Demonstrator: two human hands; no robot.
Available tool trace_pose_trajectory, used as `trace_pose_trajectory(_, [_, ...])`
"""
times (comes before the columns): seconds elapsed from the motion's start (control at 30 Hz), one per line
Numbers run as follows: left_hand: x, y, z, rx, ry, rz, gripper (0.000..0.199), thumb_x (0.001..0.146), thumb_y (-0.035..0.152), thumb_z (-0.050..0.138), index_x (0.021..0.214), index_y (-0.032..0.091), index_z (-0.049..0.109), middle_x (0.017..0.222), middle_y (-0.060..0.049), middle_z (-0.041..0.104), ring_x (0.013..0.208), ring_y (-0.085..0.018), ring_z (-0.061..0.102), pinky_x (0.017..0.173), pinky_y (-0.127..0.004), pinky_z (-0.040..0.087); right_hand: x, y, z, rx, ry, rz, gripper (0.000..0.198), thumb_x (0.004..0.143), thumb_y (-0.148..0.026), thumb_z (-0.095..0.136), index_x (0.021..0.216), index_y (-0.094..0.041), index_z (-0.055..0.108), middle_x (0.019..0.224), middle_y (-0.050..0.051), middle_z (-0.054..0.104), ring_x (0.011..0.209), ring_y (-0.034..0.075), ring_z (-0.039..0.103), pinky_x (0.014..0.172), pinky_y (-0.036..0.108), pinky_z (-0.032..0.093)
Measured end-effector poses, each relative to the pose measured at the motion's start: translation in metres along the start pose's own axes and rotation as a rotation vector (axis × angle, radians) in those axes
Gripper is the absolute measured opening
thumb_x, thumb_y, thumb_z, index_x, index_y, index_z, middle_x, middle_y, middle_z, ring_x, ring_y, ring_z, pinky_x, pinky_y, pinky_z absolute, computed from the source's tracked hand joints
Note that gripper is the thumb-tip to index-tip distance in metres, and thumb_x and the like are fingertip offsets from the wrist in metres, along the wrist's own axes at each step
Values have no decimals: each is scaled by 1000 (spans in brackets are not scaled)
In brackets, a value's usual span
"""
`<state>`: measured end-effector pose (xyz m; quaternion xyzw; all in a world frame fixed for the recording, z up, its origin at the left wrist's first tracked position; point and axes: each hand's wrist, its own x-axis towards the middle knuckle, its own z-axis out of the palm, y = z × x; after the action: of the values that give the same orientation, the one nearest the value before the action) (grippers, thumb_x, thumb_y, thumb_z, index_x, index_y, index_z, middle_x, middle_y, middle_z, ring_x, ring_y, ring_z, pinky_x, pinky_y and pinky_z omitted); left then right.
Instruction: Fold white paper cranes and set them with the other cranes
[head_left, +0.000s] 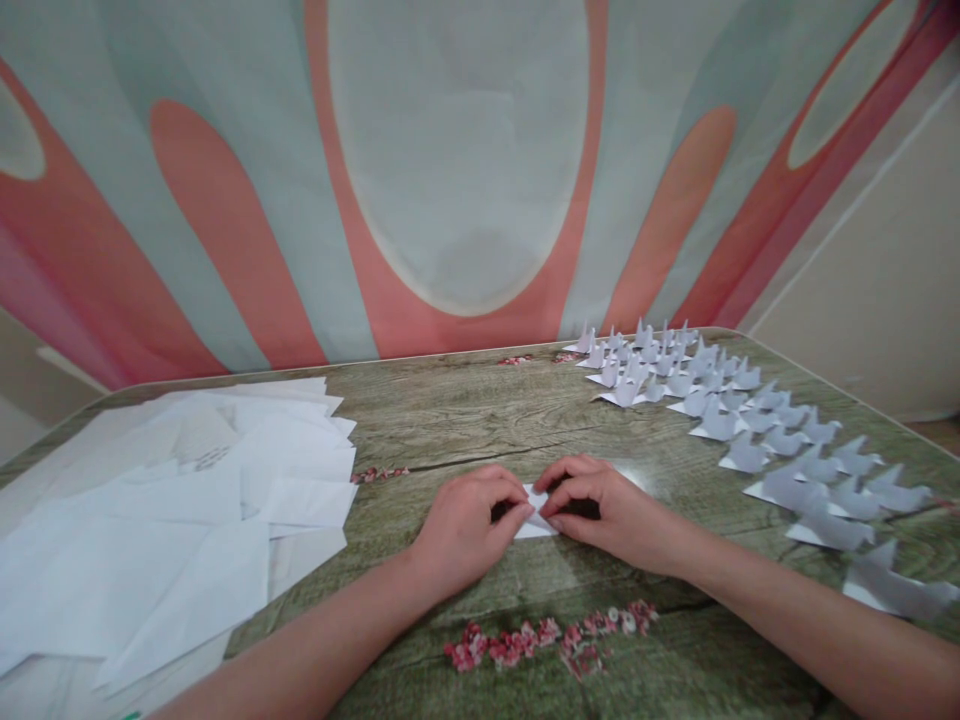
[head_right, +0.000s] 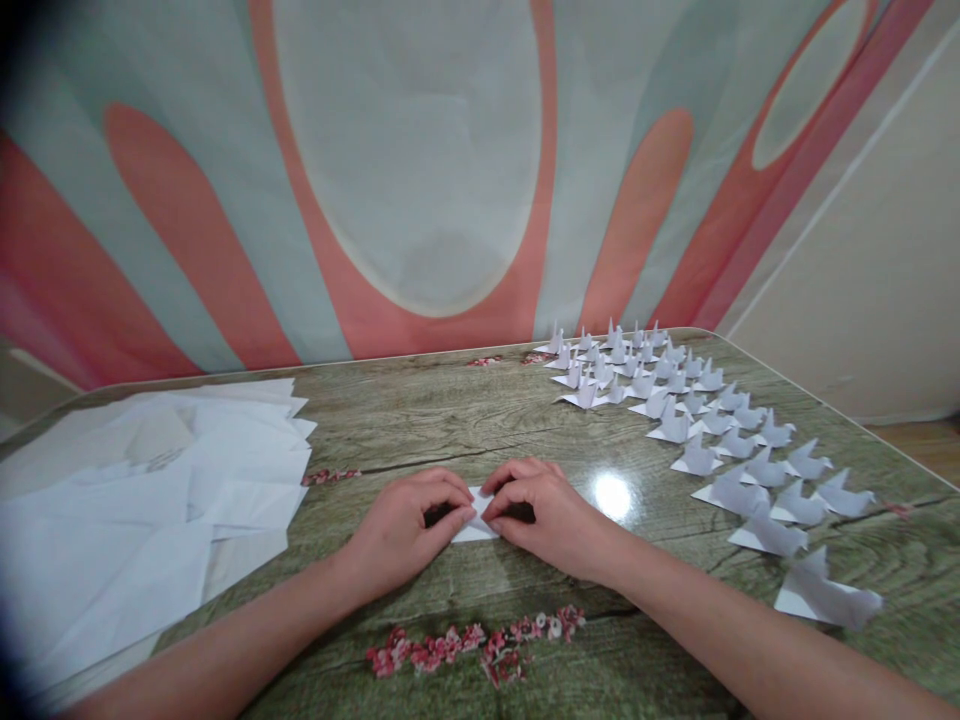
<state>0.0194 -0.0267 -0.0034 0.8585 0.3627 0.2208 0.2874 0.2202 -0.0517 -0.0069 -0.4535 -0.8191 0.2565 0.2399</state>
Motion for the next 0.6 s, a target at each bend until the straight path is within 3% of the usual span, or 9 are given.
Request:
trace_pose_trajectory(0.33, [1, 1, 2, -1, 29, -28, 13, 81, 18, 54, 74, 19, 65, 82, -1, 63, 77, -15, 58, 74, -26, 44, -10, 0, -14, -85, -132, -148, 26, 85, -16, 51, 104, -29, 64, 115, 2, 60, 109, 16, 50, 95, 39, 37])
trace_pose_trajectory(0.47, [1, 2, 2, -5, 26, -34, 12, 80, 16, 54, 75, 19, 64, 81, 0, 63, 78, -14, 57, 75, -25, 43, -11, -5, -23, -141, -206, -199, 47, 84, -4, 41, 126, -24, 49, 124, 5, 56, 116, 15, 46, 100, 38, 35])
trace_pose_trajectory(0.6, [1, 2, 2, 12, 27, -40, 12, 80, 17, 54, 74, 19, 64, 81, 0, 63, 78, -14, 57, 74, -25, 43, -15, -8, -29, -298, -323, -284, 65, 75, 1, 42, 136, -22, 36, 132, 5, 48, 123, 17, 39, 107, 41, 25])
